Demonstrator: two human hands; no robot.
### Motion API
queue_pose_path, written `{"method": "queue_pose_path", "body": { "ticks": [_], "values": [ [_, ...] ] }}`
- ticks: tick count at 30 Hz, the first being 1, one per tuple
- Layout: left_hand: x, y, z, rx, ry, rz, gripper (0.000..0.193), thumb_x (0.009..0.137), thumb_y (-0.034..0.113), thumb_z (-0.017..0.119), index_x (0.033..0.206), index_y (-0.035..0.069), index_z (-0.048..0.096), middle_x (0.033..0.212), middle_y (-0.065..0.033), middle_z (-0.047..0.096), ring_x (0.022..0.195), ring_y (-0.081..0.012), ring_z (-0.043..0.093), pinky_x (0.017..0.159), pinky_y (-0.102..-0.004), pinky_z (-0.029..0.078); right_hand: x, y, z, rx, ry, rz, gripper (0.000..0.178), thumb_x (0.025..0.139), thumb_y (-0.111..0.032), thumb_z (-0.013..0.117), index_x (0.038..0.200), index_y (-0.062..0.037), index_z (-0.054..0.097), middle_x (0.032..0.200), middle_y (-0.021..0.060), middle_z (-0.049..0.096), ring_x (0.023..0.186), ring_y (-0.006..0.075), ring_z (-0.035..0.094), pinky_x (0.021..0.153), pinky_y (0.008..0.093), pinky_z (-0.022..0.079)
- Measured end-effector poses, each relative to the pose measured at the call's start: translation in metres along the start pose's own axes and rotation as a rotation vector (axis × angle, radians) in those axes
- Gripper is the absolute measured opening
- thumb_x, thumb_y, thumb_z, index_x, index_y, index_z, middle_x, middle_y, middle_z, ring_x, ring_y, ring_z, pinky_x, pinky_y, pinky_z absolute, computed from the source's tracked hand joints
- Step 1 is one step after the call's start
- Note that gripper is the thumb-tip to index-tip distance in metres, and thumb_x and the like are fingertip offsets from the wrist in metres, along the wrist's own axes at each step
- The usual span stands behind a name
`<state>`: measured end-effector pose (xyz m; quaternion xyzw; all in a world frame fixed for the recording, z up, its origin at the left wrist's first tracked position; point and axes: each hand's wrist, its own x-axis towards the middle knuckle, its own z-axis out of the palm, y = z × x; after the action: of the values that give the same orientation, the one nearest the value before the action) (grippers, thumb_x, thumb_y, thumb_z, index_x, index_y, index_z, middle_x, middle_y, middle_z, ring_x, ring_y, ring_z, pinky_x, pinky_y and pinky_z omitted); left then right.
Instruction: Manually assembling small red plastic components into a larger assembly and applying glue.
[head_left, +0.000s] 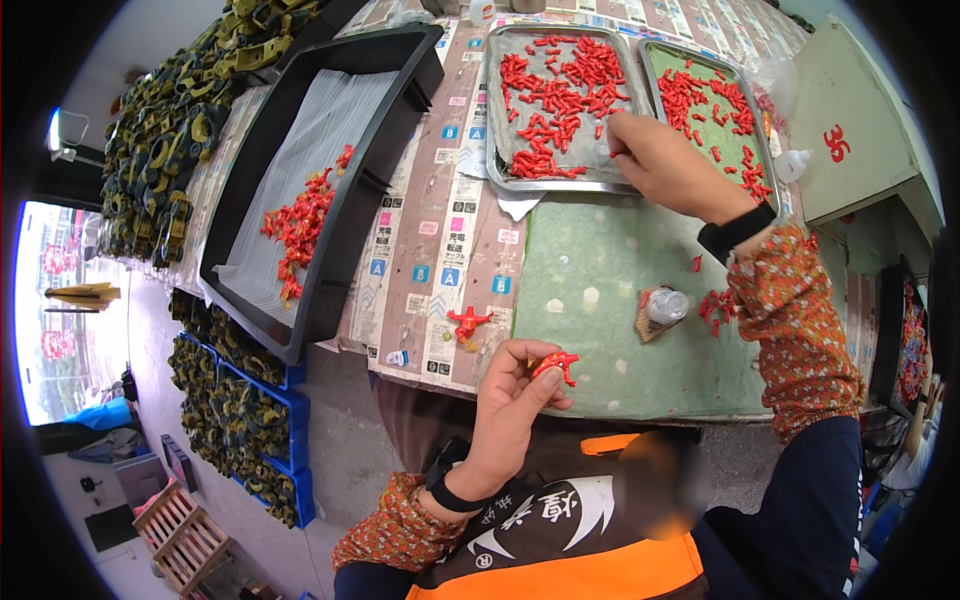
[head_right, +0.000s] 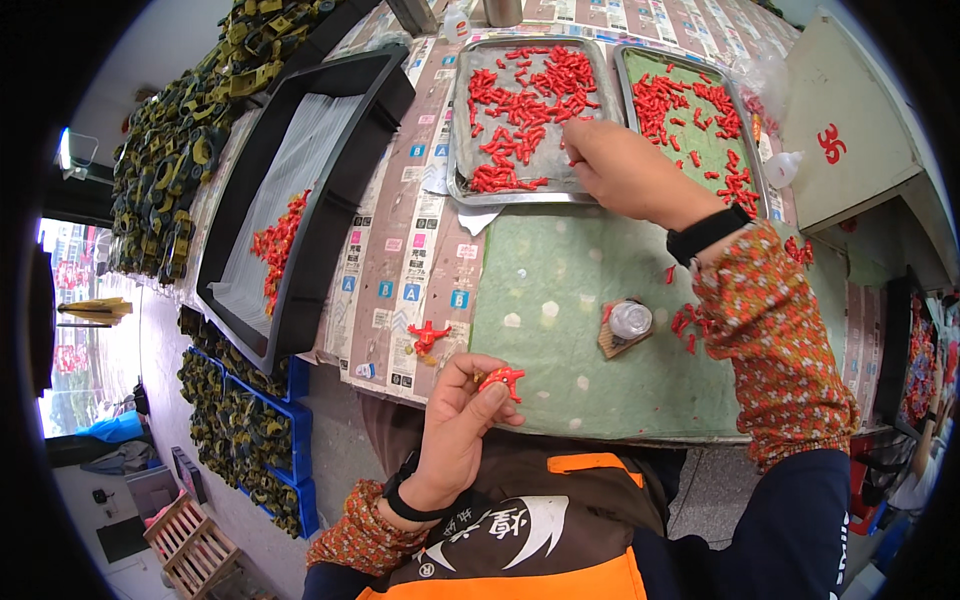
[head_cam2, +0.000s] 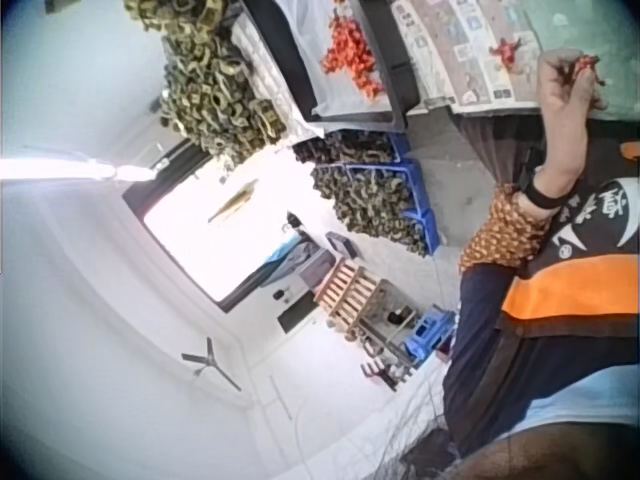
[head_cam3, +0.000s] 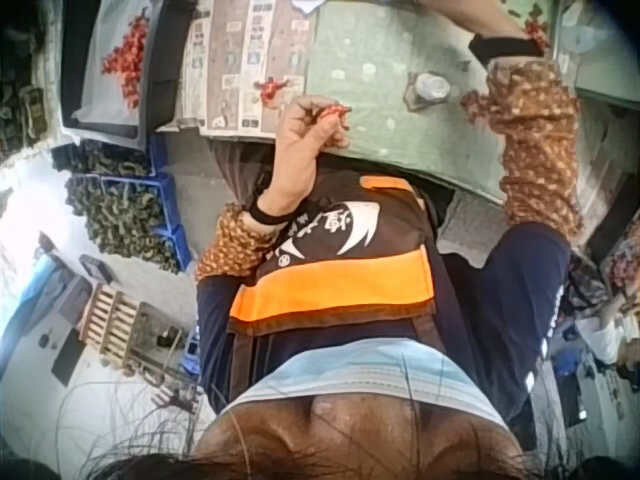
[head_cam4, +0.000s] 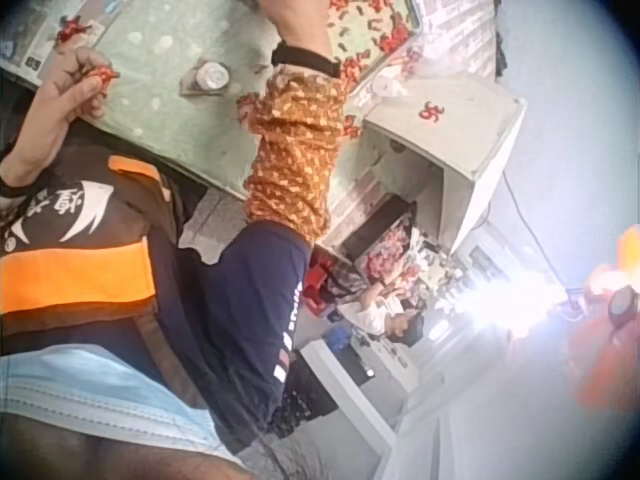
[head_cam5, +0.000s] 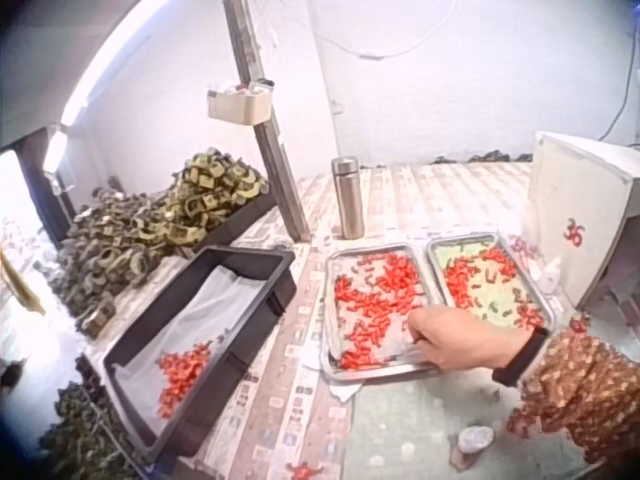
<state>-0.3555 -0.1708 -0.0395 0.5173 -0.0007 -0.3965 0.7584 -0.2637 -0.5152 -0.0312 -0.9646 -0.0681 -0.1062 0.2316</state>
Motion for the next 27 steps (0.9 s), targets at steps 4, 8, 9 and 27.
{"method": "queue_pose_path", "body": {
  "ticks": [4,8,9,27],
  "values": [
    [-0.001,0.0,-0.001,-0.013,0.006,0.006,0.023,0.105,0.012,0.064,0.125,0.007,0.055,0.109,-0.0031,0.064,0.088,-0.0087,0.064,0.082,-0.03,0.06,-0.022,-0.032,-0.028,0.318,0.024,0.13,0.014,0.091,0.003,0.064,0.102,-0.0005,0.057,0.088,0.0081,0.06,0.081,0.0184,0.06,0.078,0.032,0.051],
    [-0.001,0.001,0.001,0.001,-0.004,-0.001,0.023,0.105,0.013,0.064,0.125,0.008,0.055,0.107,-0.0022,0.064,0.087,-0.0081,0.065,0.082,-0.029,0.061,-0.069,-0.063,-0.058,0.376,0.092,0.183,0.017,0.088,0.003,0.07,0.104,0.0017,0.064,0.089,0.0042,0.067,0.081,0.011,0.061,0.075,0.0281,0.05],
    [-0.001,-0.001,0.001,0.013,0.004,0.012,0.023,0.105,0.013,0.064,0.125,0.008,0.055,0.107,-0.0019,0.064,0.087,-0.0078,0.065,0.081,-0.0287,0.061,-0.082,-0.07,-0.06,0.372,0.08,0.198,0.017,0.088,0.003,0.07,0.104,0.0017,0.064,0.089,0.0042,0.067,0.081,0.011,0.061,0.075,0.0281,0.05],
    [-0.01,-0.017,0.034,0.367,-0.253,0.098,0.023,0.102,0.002,0.065,0.122,0.002,0.054,0.115,-0.0053,0.062,0.101,-0.0093,0.067,0.08,-0.023,0.056,-0.179,-0.196,-0.016,0.239,0.132,0.219,0.023,0.081,0.006,0.075,0.097,-0.0021,0.061,0.084,0.0128,0.061,0.071,0.0333,0.064,0.059,0.0418,0.05]
  ]
}}
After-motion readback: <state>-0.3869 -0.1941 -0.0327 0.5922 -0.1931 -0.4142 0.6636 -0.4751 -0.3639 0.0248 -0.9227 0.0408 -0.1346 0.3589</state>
